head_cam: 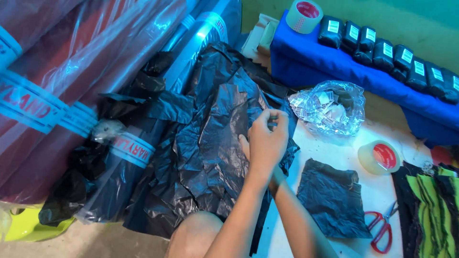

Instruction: The person folds a black plastic bag and places it on a table. They then pick up a barcode sticker, apply it to the bag, and set it aside. Next, they take a piece of black plastic, place a folded green and black garment on it, and wrap the garment in the plastic.

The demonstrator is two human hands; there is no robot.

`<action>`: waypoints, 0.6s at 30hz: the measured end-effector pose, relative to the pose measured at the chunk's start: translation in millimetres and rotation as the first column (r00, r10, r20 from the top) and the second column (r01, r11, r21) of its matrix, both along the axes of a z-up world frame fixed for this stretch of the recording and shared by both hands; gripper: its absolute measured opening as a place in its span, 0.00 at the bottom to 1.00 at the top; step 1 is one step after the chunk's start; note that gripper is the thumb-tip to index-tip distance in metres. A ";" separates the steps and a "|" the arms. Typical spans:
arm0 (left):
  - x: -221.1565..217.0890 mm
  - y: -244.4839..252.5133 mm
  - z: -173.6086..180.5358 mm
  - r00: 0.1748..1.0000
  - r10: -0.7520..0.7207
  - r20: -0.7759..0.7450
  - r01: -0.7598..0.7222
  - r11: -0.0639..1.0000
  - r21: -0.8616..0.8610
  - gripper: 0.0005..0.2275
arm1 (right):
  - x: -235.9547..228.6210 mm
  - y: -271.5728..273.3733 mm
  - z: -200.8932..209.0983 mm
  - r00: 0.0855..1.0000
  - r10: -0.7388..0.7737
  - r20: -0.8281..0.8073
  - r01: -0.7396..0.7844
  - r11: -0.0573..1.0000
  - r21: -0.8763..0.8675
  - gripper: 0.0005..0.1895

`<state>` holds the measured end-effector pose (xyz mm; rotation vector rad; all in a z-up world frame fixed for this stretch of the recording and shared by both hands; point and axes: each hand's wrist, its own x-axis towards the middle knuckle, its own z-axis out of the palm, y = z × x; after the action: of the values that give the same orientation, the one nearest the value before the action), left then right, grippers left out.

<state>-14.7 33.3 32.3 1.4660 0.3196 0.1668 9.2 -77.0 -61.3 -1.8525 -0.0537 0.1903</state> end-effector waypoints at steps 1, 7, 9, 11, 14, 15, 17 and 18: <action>11.7 -7.2 -18.6 1.000 0.015 0.014 -0.016 0.998 0.053 0.15 | 0.4 -5.3 0.0 1.000 -0.019 -0.009 0.019 1.000 0.009 0.06; 7.1 -4.6 -18.0 0.999 0.010 -0.038 0.011 0.866 0.500 0.16 | 7.6 -47.5 15.8 0.991 -0.133 -0.030 0.135 0.987 0.092 0.14; 10.8 -9.4 -23.0 0.995 0.026 -0.092 0.036 0.791 0.611 0.23 | -1.4 -71.3 26.5 0.987 -0.161 -0.027 0.163 0.981 0.102 0.15; 8.6 -14.6 -20.6 0.942 -0.116 -0.315 0.263 0.841 0.474 0.34 | -16.4 -107.6 39.8 0.975 -0.207 -0.084 0.220 0.957 0.189 0.19; 22.3 -37.1 -63.6 0.923 -0.163 -0.350 0.332 0.798 0.503 0.38 | -42.8 -142.2 66.1 0.940 -0.187 -0.285 0.281 0.899 0.337 0.27; 20.3 -43.7 -68.3 0.921 -0.176 -0.347 0.342 0.790 0.509 0.38 | -42.7 -161.9 43.1 0.938 -0.200 -0.283 0.294 0.892 0.344 0.27; 17.7 -61.5 -76.6 0.896 -0.345 -0.279 0.413 0.878 0.242 0.25 | -42.2 -205.9 -1.5 0.932 -0.284 -0.224 0.335 0.912 0.238 0.29; 16.6 -69.6 -78.5 0.890 -0.359 -0.281 0.428 0.870 0.245 0.25 | -47.2 -209.5 -6.2 0.928 -0.298 -0.225 0.350 0.905 0.241 0.29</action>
<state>1.9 -36.2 -46.2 1.8280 0.1729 -0.3018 -38.0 -286.5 -67.5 -1.5290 0.3419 0.1114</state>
